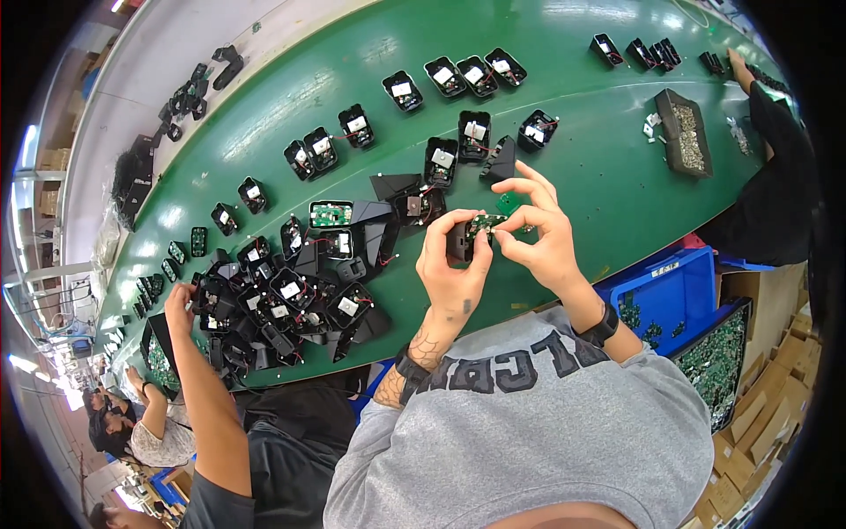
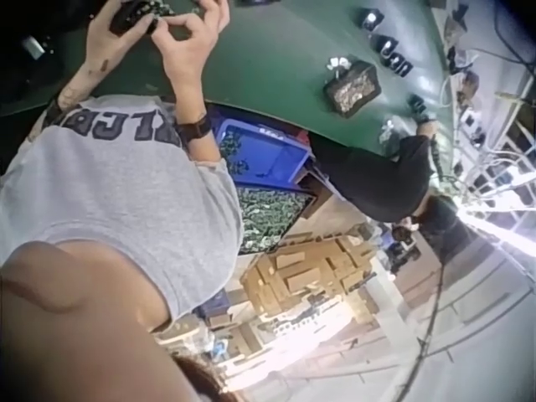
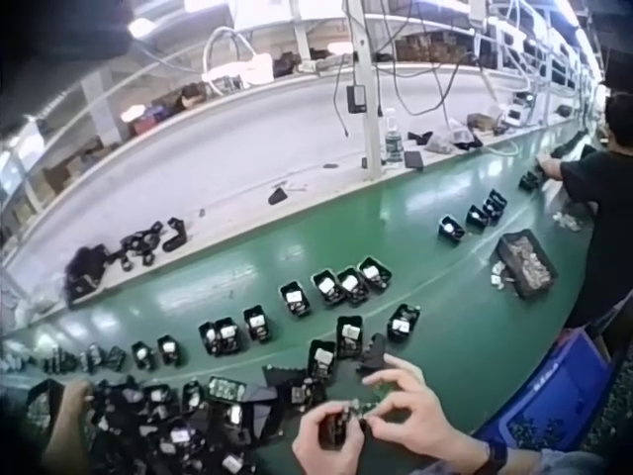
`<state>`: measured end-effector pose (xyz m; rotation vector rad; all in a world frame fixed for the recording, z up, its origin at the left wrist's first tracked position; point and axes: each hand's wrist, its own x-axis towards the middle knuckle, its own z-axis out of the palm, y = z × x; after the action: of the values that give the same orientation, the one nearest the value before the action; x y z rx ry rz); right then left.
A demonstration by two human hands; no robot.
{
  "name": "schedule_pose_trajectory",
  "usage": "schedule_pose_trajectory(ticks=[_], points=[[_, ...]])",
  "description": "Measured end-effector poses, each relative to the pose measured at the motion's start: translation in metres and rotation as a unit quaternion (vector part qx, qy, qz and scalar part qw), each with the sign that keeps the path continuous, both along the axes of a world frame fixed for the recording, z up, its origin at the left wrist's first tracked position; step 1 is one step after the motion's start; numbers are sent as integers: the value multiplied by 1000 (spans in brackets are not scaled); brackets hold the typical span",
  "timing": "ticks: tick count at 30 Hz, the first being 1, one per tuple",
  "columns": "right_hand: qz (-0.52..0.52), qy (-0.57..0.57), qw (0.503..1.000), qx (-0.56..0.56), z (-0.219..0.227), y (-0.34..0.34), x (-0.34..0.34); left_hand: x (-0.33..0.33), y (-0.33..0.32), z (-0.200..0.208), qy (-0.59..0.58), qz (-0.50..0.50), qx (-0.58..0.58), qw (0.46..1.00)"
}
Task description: Assembling electronic circuit boards into black plastic housings.
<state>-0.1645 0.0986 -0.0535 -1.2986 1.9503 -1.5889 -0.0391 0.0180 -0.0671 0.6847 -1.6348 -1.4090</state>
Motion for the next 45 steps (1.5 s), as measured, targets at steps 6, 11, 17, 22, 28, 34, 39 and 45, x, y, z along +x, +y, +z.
schedule_pose_trajectory(ticks=[6,11,17,22,28,34,39,45], points=[[5,-17,1000,-7,-1,-2,3,-1,-2,-3,-14,17,-112,993],[-18,-11,1000,0,-1,-1,7,-2,-2,3,-57,43,-250,966],[20,-98,995,-1,-2,0,5,0,1,4,-45,58,-259,963],[77,-252,964,-10,-14,6,-3,0,1,-1,-29,46,-231,971],[90,-313,945,17,-5,9,-8,0,6,1,-13,29,-210,977],[144,4,990,-4,12,16,-24,7,-2,8,-19,-114,176,978],[291,222,931,-12,27,14,-44,17,-25,6,-28,-240,366,899],[275,19,960,37,28,13,-39,23,-31,26,-17,-304,400,865]])
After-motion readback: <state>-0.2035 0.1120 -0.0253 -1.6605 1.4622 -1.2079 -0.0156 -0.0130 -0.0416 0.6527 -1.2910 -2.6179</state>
